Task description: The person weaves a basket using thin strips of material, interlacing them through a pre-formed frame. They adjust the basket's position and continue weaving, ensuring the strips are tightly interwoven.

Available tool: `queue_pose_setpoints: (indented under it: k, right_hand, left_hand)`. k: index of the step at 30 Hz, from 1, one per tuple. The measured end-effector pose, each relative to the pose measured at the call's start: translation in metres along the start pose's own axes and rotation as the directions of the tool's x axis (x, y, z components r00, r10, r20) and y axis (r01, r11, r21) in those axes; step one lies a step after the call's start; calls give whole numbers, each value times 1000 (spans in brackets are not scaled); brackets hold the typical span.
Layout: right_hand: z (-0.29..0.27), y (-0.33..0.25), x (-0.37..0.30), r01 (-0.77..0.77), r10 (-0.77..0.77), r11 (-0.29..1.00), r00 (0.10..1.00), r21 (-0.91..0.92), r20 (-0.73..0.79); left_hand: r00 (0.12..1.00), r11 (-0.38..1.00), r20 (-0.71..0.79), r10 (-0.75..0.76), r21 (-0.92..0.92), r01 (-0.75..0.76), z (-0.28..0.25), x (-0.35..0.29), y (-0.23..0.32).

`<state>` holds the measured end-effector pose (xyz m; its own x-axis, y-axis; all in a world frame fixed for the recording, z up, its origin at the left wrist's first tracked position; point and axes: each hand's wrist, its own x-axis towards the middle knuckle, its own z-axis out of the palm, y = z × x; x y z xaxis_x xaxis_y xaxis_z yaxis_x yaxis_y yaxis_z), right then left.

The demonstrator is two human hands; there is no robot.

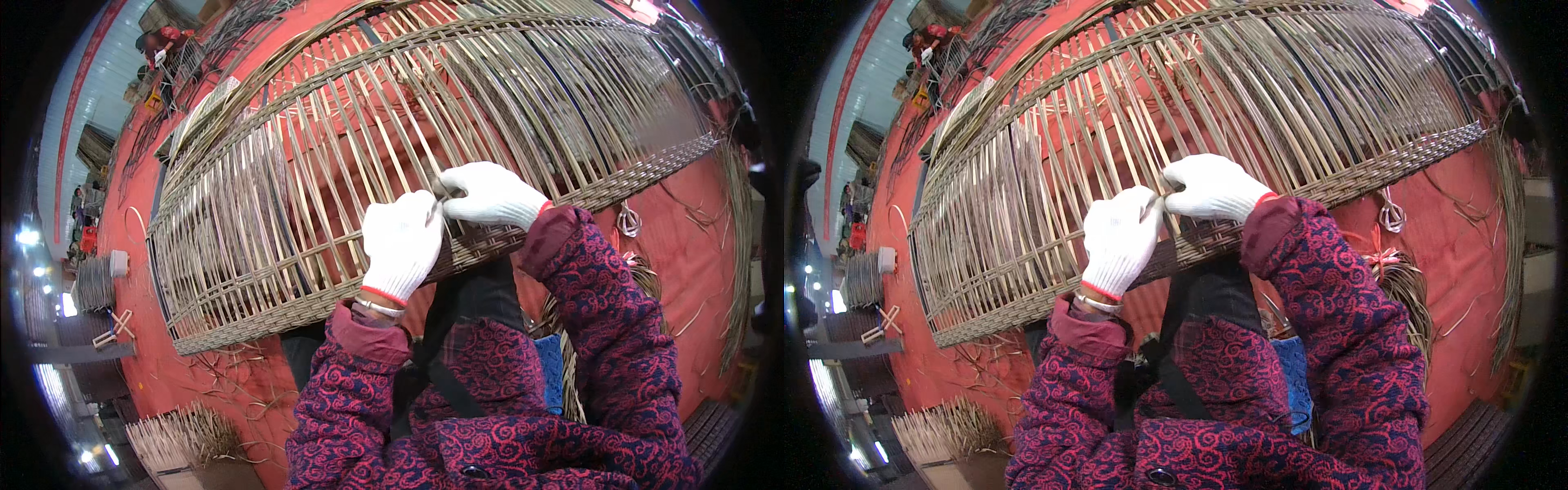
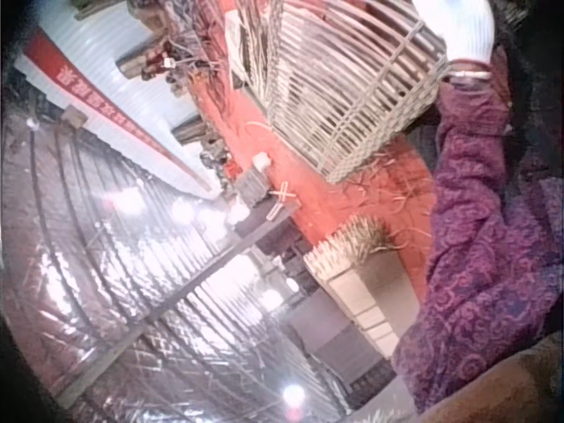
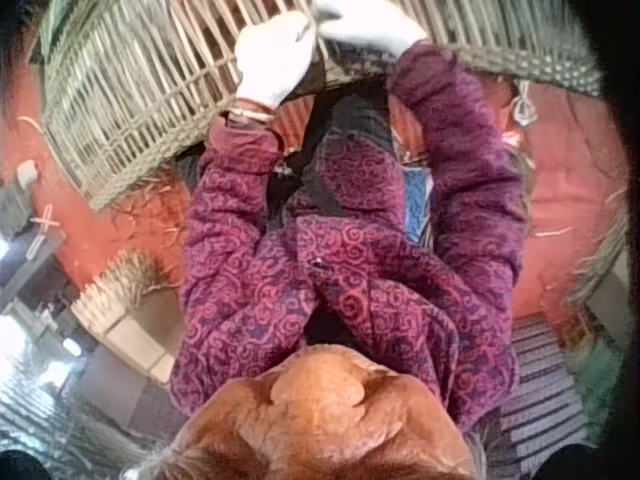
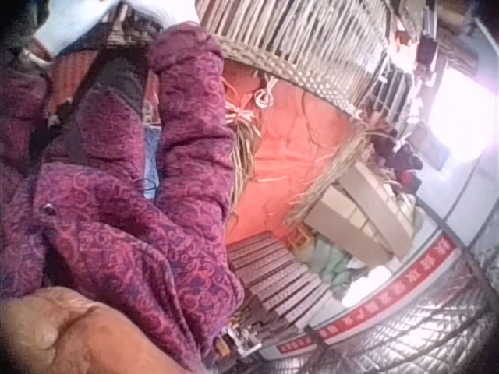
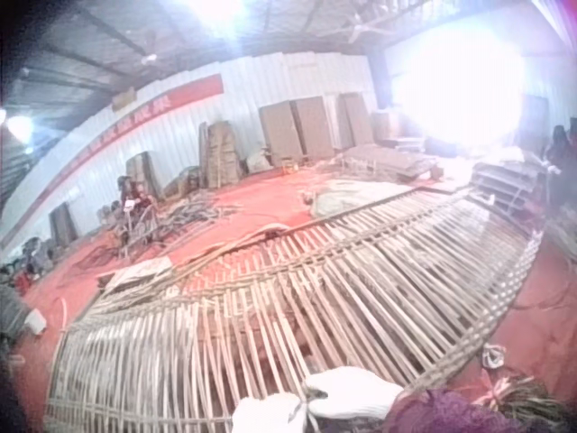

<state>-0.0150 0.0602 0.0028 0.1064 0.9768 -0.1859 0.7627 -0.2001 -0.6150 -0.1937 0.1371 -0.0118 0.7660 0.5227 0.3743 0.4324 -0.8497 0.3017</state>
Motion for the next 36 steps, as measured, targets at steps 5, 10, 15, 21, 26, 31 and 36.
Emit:
queue_pose_setpoints:
  k: [5, 10, 15, 21, 26, 31, 36]
  right_hand:
    - [-15, 8, -28, -56, 92, 961, 988, 271, -125]
    - [-53, 27, -75, -247, 385, 857, 890, 453, -243]
    - [-54, 21, -90, -65, 216, 865, 943, 497, -253]
    - [-17, 9, -40, -212, 256, 954, 943, 211, -213]
    - [1, 21, -8, -239, 204, 964, 947, -117, -249]
    - [0, 18, -3, -116, 144, 983, 966, 139, -216]
    - [26, -22, 8, -24, 106, 964, 947, 264, -303]
  left_hand:
    - [995, 998, -100, 1, -60, -7, 11, 4, 7]
    - [956, 972, -265, 125, -163, -172, 14, 13, 21]
    - [977, 903, -37, 209, -377, -207, 14, 38, 46]
    - [980, 816, -32, -197, -559, 146, 1, 12, 24]
    - [989, 954, -93, -115, -288, 84, 10, 10, 17]
    - [991, 951, 1, -131, -284, 126, 3, 20, 10]
    - [971, 902, 50, -236, -360, 238, -31, 5, -17]
